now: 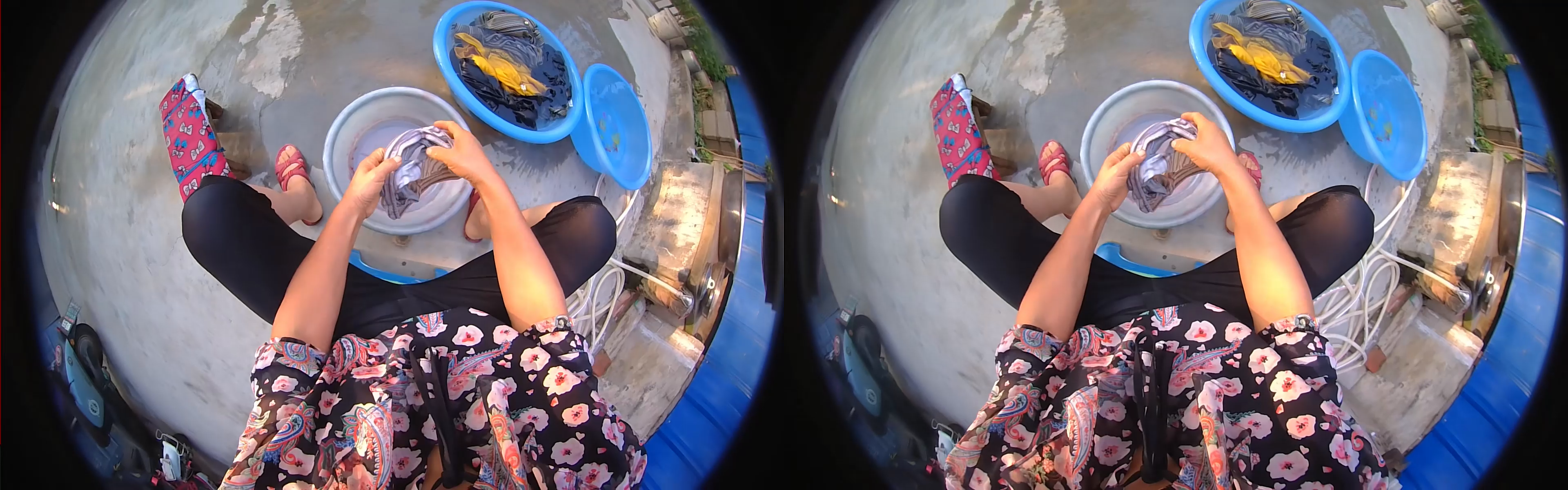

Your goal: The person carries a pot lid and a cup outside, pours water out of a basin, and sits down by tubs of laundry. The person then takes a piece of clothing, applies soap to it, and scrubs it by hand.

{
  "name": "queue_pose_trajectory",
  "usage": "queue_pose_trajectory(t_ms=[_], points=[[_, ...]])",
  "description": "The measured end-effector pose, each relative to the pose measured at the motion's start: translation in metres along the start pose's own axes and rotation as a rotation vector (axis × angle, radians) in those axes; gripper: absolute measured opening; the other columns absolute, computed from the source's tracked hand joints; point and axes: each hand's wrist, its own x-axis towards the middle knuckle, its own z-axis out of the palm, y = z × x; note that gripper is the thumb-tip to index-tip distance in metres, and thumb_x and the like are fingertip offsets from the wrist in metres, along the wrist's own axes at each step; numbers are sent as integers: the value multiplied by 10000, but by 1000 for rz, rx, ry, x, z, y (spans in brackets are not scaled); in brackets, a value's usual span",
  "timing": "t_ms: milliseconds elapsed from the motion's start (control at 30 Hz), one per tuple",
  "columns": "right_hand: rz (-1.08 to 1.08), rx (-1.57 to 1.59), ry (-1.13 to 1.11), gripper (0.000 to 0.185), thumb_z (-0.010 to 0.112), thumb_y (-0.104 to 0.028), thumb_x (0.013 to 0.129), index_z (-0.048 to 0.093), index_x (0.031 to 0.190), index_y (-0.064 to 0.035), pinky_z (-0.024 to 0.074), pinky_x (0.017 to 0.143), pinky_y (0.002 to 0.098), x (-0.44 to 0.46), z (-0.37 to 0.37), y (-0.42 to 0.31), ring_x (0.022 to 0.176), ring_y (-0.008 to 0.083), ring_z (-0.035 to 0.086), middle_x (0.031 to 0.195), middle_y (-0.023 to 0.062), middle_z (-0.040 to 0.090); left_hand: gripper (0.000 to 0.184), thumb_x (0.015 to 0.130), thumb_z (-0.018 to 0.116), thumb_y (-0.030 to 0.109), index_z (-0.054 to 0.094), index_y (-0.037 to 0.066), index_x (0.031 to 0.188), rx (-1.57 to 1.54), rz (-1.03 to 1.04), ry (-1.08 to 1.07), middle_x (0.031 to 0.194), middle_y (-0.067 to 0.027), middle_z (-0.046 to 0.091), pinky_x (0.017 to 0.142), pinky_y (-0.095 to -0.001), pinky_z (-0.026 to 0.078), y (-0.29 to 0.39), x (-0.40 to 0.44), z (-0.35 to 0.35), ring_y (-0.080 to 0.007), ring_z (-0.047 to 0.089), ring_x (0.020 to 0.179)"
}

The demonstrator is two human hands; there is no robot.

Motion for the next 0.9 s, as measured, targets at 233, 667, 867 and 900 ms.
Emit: queue_pose_trajectory(t_ms=[233, 667, 867, 900], points=[[605, 10, -292, 588, 453, -544, 790, 553, 1014, -10, 418, 794, 376, -21, 17, 0, 942, 241, 534, 1086, 147, 534, 141, 868, 431, 106, 468, 40, 988, -213, -16, 27, 931, -47, 536, 767, -285, 439, -9, 4, 2, -130, 535, 861], [353, 962, 137, 161, 420, -190, 886, 474, 967, -61, 473, 762, 390, -15, 21, 16, 901, 241, 579, 970, 132, 583, 160, 862, 429, 80, 500, 17, 990, 85, 34, 387, 977, -75, 561, 777, -277, 440, -20, 5, -30, -124, 534, 910], [292, 950, -38, 210, 395, -150, 890, 451, 1074, -65, 488, 747, 354, -17, 27, 5, 899, 201, 581, 1021, 113, 567, 470, 745, 582, 239, 486, -49, 1104, 1232, 334, 680, 1062, -252, 498, 899, -394, 354, -31, 2, -28, -363, 471, 1014], [306, 896, -65, 251, 409, -127, 877, 435, 1118, -65, 489, 746, 342, -19, 27, 2, 904, 191, 578, 1034, 103, 559, 455, 770, 561, 258, 490, -49, 1098, 1199, 334, 612, 1073, -239, 498, 905, -383, 348, -33, 4, -32, -340, 454, 1047]])
